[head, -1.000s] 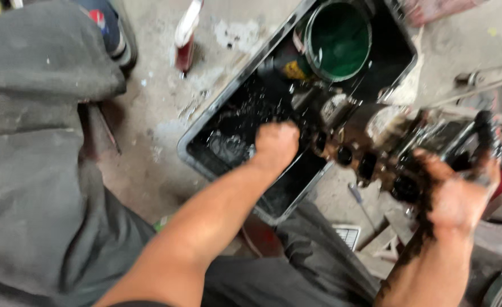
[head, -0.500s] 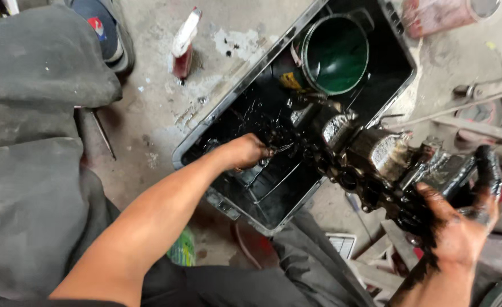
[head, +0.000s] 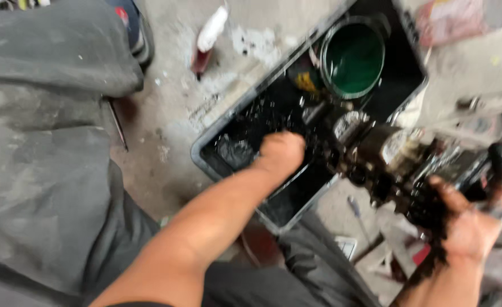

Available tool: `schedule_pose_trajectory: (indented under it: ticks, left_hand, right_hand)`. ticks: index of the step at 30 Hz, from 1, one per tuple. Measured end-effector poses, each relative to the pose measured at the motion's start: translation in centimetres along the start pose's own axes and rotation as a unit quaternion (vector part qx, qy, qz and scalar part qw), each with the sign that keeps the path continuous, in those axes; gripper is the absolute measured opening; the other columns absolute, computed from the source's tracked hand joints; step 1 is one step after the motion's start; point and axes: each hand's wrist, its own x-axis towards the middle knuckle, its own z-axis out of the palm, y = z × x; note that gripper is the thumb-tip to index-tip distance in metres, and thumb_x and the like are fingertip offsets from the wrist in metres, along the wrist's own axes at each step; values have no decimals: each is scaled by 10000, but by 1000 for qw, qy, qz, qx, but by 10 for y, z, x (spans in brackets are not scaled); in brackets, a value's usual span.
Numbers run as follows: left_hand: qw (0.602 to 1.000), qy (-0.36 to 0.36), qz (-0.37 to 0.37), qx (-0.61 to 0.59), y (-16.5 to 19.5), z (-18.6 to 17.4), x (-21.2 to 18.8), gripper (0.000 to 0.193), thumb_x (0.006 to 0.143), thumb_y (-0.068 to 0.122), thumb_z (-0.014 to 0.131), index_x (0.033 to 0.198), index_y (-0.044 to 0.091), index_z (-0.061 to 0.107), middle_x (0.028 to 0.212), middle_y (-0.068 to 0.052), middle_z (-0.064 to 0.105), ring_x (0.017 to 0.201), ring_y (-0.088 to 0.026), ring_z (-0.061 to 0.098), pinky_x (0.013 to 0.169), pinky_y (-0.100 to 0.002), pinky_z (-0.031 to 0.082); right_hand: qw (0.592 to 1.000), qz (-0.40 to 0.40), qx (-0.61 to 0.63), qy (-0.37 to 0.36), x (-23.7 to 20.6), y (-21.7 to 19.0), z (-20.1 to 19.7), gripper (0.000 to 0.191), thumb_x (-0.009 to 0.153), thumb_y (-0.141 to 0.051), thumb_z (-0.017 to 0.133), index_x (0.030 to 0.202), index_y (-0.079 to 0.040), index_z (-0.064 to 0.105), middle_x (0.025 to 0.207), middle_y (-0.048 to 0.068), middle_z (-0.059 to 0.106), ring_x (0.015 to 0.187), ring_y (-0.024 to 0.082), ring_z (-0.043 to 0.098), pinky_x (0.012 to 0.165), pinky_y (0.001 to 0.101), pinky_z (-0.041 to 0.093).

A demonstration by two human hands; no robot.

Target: The person sits on the workshop floor with a black parts-washing tray and scrubs a greasy engine intake manifold, holding the manifold with one hand while scrubbing its openings and surfaces with a brush, dipping into the dark cleaning fluid and turning the part to reach different sides.

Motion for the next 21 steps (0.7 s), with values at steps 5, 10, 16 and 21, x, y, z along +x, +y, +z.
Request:
schedule_pose_trajectory:
  ticks: [5,10,16,21]
  left_hand:
    - [994,55,88,-17,-14,-9,-18,144,842,161,607,813,84,725,774,-117,712,707,-303,719,569,-484,556]
    - [999,8,-32,-28,-39,11,-36,141,819,184,606,833,118,729,824,-117,746,774,-319,722,605,-455,573]
    - [968,-106,-30,-224,-45,19,-14,207,903,249,616,972,140,778,877,-193,727,824,-389,709,698,-486,569]
    - [998,-59,-17,-17,-31,7,-23,177,887,187,598,955,96,733,897,-128,767,801,-308,748,660,-465,604]
  right_hand:
    - [997,56,56,12,-1,1,0,793,802,195,714,1530,-14,478,1348,142,649,1134,240,661,971,391,591]
    - [974,142,171,39,-1,2,-3,767,838,211,661,1538,-11,440,1281,180,693,1059,286,712,914,408,624]
    - [932,123,340,24,0,1,-1,852,879,341,690,1619,81,359,1248,273,742,1037,365,739,919,448,664]
    - [964,140,223,32,5,17,-1,722,906,199,654,1555,43,381,1171,232,732,965,330,720,834,434,655]
